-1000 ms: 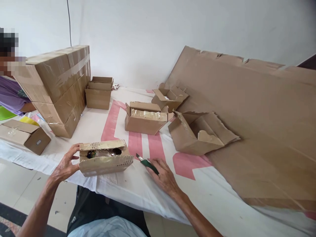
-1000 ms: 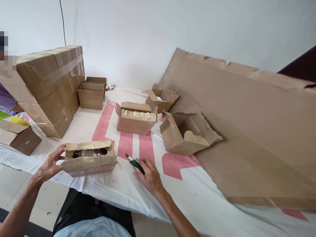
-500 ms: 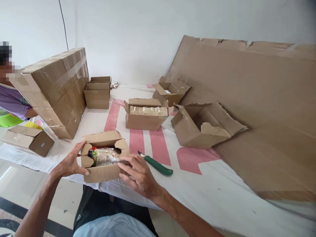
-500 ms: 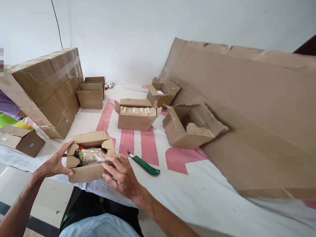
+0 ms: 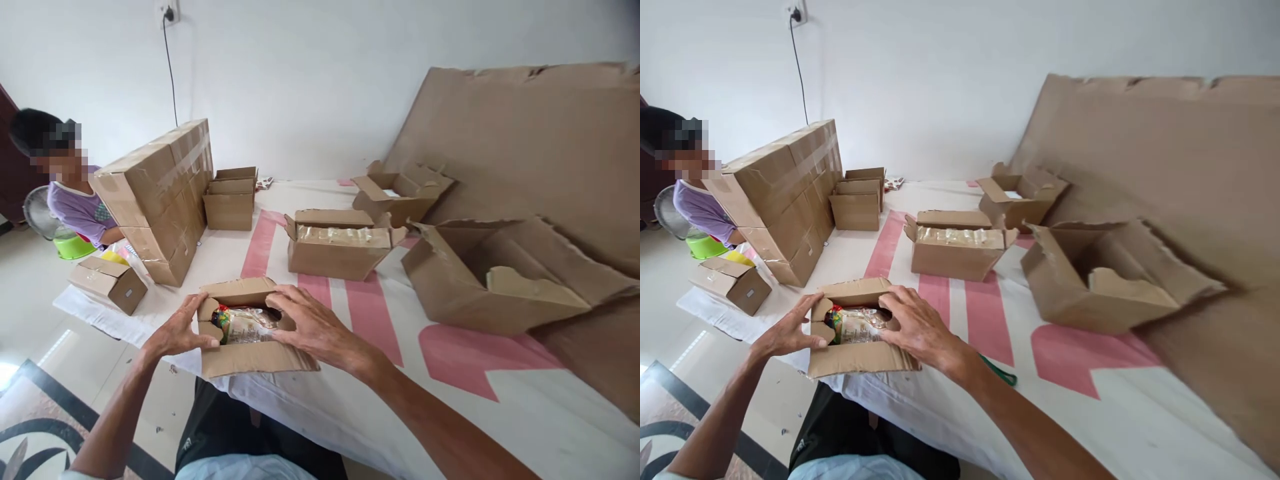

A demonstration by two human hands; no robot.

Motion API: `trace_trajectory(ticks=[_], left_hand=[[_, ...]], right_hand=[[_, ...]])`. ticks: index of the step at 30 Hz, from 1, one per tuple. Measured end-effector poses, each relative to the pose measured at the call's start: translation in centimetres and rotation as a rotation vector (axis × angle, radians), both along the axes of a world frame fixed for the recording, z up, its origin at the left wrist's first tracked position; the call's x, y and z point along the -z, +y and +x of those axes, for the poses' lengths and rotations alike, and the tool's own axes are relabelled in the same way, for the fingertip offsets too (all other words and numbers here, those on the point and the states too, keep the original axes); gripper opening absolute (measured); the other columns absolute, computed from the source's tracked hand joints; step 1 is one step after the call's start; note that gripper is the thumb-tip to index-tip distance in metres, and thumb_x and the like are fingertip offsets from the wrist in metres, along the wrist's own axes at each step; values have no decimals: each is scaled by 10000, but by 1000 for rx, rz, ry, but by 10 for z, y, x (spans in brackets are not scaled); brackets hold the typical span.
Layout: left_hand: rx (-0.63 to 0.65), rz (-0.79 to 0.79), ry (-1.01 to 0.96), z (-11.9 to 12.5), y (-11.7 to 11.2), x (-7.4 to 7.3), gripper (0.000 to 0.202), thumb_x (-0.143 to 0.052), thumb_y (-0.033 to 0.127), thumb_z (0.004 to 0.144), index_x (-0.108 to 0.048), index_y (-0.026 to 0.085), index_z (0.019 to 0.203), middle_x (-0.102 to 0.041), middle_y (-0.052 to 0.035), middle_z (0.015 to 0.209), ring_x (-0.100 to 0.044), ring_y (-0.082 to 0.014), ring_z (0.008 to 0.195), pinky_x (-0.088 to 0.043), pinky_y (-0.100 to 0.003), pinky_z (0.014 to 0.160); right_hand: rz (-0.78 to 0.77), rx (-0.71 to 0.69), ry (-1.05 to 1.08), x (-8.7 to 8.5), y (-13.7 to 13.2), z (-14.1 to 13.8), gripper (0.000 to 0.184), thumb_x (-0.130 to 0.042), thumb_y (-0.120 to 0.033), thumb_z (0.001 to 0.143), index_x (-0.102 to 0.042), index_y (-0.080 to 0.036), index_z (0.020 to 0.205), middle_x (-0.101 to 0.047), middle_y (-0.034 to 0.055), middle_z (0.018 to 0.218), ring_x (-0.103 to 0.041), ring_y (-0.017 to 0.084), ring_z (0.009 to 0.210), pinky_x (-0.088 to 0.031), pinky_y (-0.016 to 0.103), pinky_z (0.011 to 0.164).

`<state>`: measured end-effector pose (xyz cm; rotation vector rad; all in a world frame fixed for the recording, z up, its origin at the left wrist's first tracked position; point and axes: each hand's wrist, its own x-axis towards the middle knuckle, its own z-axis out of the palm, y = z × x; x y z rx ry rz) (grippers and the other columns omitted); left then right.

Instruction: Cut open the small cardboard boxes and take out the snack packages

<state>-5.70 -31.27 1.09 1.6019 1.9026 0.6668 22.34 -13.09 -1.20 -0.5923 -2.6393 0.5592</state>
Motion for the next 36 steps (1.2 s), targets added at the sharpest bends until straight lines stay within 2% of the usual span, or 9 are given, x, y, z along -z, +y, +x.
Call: trace_trajectory(ticks=[3, 8, 12, 15, 19, 23, 27, 32, 36], left_hand=[[-79, -56, 143, 21, 7, -7, 1013, -859, 543, 790, -391, 268, 1645, -443, -166, 1642, -571, -394, 1427, -489, -557, 1190], [-247, -155, 471, 66, 25, -15, 855, -812, 406, 798, -432, 233, 1543, -528, -197, 1513, -618, -430, 1348, -539, -551, 1067], [-314, -203, 567, 84, 32, -19, 691, -725, 338, 852, -460, 224, 1480, -563, -201, 1435, -673, -424, 1251, -556, -524, 983], [-341, -171, 536, 83, 31, -18, 580, -680, 326, 895, -479, 237, 1431, -502, -204, 1538, -663, -408, 1274, -553, -523, 988], [-296, -60, 563, 84, 33, -14, 656, -793, 357, 825, -477, 260, 1392, -336, -212, 1703, -483, -444, 1467, -516, -593, 1062], [-237, -121, 632, 91, 44, -14, 635, -784, 229, 778, -497, 245, 1343, -435, -216, 1622, -487, -447, 1420, -522, -619, 1033], [-205, -121, 619, 89, 51, -13, 575, -678, 133, 770, -533, 230, 1319, -501, -203, 1547, -530, -442, 1351, -539, -624, 1009], [-124, 77, 289, 58, 45, -13, 664, -624, 167, 759, -557, 234, 1417, -519, -134, 1565, -529, -370, 1432, -471, -563, 1206], [-11, 176, 124, 26, 22, -25, 646, -538, 167, 785, -628, 256, 1419, -504, -63, 1651, -458, -328, 1538, -383, -551, 1300]], right_hand=[[15, 10, 95, 4, 7, 7, 399, -586, -169, 885, -697, -290, 1248, -722, 69, 1308, -682, 267, 1185, -590, 402, 950], [149, 348, 221, 22, 7, 13, 534, -480, -155, 965, -605, -268, 1471, -754, 111, 1242, -729, 296, 1059, -606, 400, 796], [309, 424, 234, 35, 8, 21, 549, -502, -179, 991, -545, -216, 1538, -647, 189, 1426, -626, 373, 1298, -560, 534, 1042], [390, 436, 257, 39, 10, 24, 447, -519, -191, 1006, -625, -152, 1438, -596, 232, 1479, -567, 401, 1356, -482, 600, 1135], [406, 347, 233, 36, 13, 23, 316, -508, -134, 1001, -742, -203, 1202, -656, 165, 1439, -490, 380, 1448, -432, 611, 1178], [377, 150, 119, 25, 20, 23, 349, -459, -97, 1020, -779, -235, 999, -760, 106, 1203, -596, 315, 1308, -401, 599, 1229], [280, 47, 17, 14, 30, 26, 375, -442, -111, 1025, -785, -236, 939, -764, 99, 1126, -671, 273, 1056, -489, 551, 1136], [206, -6, -75, -2, 30, 28, 307, -494, -244, 1068, -760, -216, 917, -708, 114, 1014, -639, 269, 986, -539, 452, 948], [182, -83, -125, -18, 22, 25, 183, -617, -328, 1051, -734, -208, 977, -692, 107, 1063, -626, 272, 1043, -507, 414, 926]])
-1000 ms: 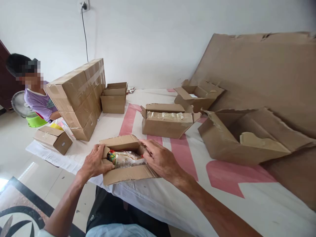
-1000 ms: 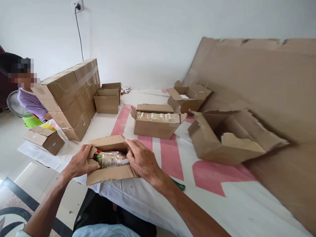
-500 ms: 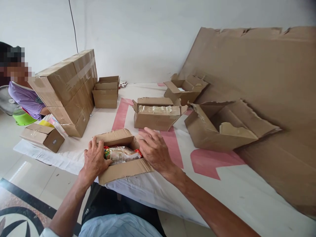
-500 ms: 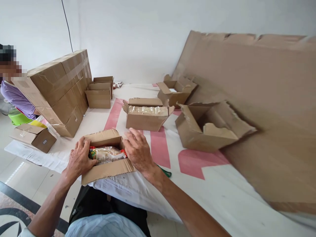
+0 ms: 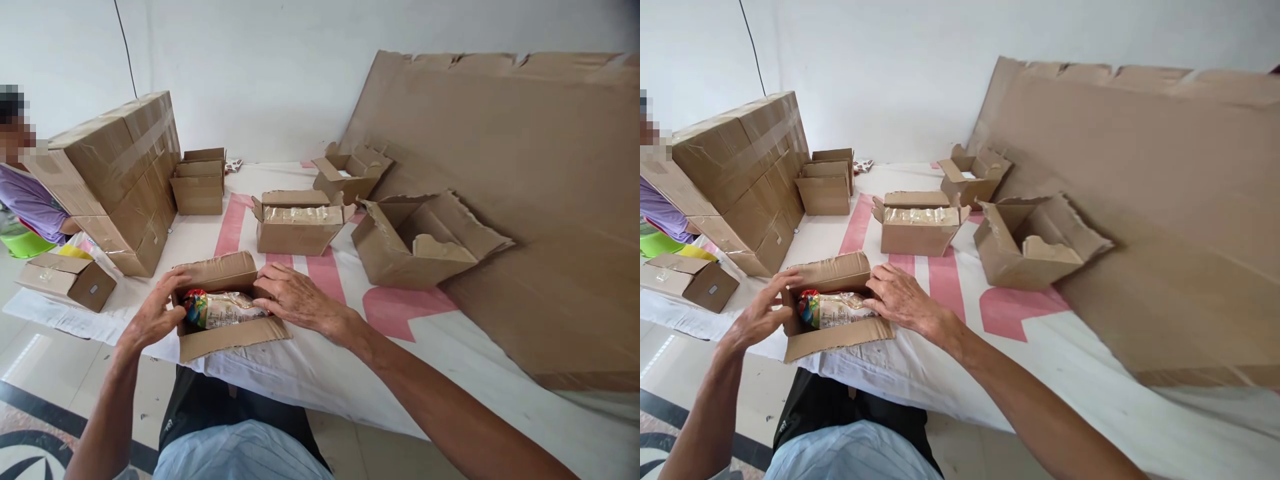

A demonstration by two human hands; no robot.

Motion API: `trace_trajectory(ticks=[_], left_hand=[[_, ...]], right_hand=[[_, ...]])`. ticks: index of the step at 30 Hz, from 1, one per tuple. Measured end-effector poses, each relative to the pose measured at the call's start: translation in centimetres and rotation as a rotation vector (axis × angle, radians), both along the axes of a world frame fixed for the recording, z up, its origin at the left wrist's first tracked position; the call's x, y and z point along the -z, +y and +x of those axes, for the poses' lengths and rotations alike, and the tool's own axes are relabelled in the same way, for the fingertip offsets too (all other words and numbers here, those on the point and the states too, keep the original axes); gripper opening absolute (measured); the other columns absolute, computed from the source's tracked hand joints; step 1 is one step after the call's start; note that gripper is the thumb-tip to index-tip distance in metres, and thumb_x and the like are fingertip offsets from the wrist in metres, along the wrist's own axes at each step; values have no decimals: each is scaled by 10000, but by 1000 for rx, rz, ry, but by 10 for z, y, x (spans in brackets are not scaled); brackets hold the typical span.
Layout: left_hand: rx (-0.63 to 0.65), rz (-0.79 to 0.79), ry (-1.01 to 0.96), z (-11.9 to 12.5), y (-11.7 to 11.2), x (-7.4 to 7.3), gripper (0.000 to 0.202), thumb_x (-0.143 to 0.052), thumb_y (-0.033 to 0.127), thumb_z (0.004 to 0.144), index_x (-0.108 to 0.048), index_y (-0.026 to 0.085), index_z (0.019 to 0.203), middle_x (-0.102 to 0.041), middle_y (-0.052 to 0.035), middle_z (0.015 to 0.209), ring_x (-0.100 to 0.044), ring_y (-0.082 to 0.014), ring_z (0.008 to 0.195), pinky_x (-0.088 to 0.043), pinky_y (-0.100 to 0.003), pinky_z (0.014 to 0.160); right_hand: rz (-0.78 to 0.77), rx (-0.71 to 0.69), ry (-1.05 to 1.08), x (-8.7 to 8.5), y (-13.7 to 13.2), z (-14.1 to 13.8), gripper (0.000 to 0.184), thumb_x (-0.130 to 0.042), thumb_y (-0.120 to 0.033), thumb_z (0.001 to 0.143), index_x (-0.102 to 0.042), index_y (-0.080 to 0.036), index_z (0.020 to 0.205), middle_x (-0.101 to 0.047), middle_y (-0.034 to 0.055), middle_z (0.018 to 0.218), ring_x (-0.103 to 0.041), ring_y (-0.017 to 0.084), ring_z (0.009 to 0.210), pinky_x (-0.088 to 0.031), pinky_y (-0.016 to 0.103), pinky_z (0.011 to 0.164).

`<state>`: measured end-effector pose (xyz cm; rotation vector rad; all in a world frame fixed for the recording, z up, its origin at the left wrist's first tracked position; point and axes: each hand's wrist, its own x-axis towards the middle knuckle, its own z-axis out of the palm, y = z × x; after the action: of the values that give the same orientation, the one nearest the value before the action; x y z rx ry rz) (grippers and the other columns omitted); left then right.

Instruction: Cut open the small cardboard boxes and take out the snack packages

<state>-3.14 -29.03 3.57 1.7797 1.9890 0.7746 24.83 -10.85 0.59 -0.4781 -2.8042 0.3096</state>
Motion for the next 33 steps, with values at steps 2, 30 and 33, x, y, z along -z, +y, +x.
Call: trace_trajectory(ticks=[2, 30, 33], left_hand=[[-8, 3, 79, -10, -13, -4, 566, -539, 171, 809, -696, 272, 1343, -549, -43, 1633, -353, -364, 1608, -336, -623, 1309], [-105, -80, 44, -10, -28, 27, 948, -885, 631, 766, -546, 256, 1568, -527, -160, 1644, -562, -414, 1459, -466, -558, 1217], [-99, -74, 48, -15, -29, 26, 917, -886, 648, 754, -595, 259, 1532, -555, -159, 1626, -592, -421, 1420, -493, -563, 1177]], right_hand=[[-44, -58, -30, -6, -4, -4, 157, -678, -358, 1026, -723, -210, 1000, -702, 93, 1074, -635, 264, 1037, -488, 383, 883], [-582, 35, 468, 2, 0, -20, 262, -559, -335, 983, -777, -218, 898, -790, 40, 869, -706, 206, 807, -546, 320, 745], [-662, 101, 595, -10, 7, -10, 264, -608, -393, 972, -801, -217, 931, -784, 29, 875, -697, 202, 812, -557, 305, 725]])
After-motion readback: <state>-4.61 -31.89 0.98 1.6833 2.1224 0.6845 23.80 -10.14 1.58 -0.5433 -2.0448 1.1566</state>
